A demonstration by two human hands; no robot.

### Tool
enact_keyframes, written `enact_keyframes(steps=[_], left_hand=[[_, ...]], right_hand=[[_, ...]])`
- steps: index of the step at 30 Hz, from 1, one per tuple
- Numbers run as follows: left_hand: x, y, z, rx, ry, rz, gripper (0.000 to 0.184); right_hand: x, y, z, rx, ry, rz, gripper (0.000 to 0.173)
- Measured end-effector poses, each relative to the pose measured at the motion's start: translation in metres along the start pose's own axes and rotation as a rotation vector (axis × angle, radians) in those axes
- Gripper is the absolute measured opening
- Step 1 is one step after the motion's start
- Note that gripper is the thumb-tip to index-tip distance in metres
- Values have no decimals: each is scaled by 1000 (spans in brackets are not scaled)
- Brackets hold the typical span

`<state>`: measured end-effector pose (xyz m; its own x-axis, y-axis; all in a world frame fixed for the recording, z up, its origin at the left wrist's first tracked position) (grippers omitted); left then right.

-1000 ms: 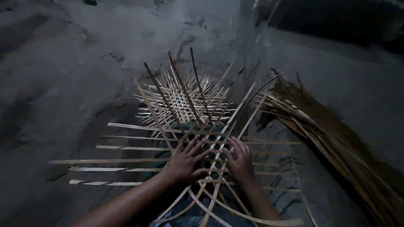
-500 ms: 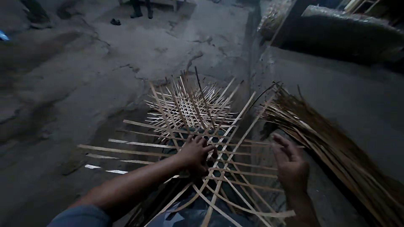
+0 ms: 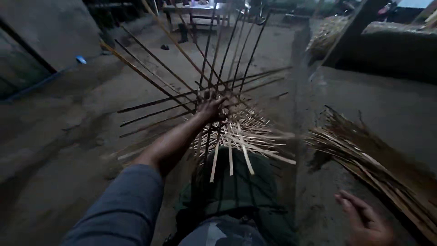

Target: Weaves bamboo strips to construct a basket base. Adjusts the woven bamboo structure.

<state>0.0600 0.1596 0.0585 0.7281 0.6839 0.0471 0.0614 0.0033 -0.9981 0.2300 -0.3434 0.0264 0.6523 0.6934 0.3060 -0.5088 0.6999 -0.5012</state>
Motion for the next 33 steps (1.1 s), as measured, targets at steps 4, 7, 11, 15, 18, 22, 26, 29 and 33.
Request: enact_keyframes(steps=[4, 7, 11, 15, 18, 22, 26, 29, 33], left_hand=[[9, -16, -13, -96, -64, 54, 94], [7, -9, -38, -222, -88, 140, 93], [-3, 43, -71, -390, -63, 313, 88], [-16, 101, -77, -294, -74, 363, 90], [-16, 106, -63, -247, -131, 337, 87], [12, 82, -15, -239, -254, 275, 88], [27, 48, 22, -278, -362, 230, 94], [24, 43, 20, -382, -396, 225, 93], [-7, 76, -21, -594, -348, 350, 81]], right_hand=[[-11, 105, 0, 50, 17, 311, 27], [-10, 171, 13, 61, -211, 534, 29], [11, 203, 31, 110, -241, 423, 40], [25, 216, 12, 219, -267, 404, 35], [20, 211, 0, 46, -208, 423, 30], [13, 201, -21, 16, -82, 439, 30], [14, 200, -28, 103, -118, 455, 30], [22, 201, -3, 131, -204, 467, 32], [33, 212, 31, 196, -297, 499, 46]])
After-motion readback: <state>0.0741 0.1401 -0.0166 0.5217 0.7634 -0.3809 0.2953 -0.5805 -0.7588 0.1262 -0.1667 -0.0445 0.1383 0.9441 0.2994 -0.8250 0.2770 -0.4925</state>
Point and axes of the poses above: each hand's wrist, its own x-axis towards the middle knuckle, its own y-axis out of the palm, z = x × y, the point moved 7 cm from there along x, towards the middle knuckle, and after that the axes turned 12 degrees about z, right-handed, at the moved point
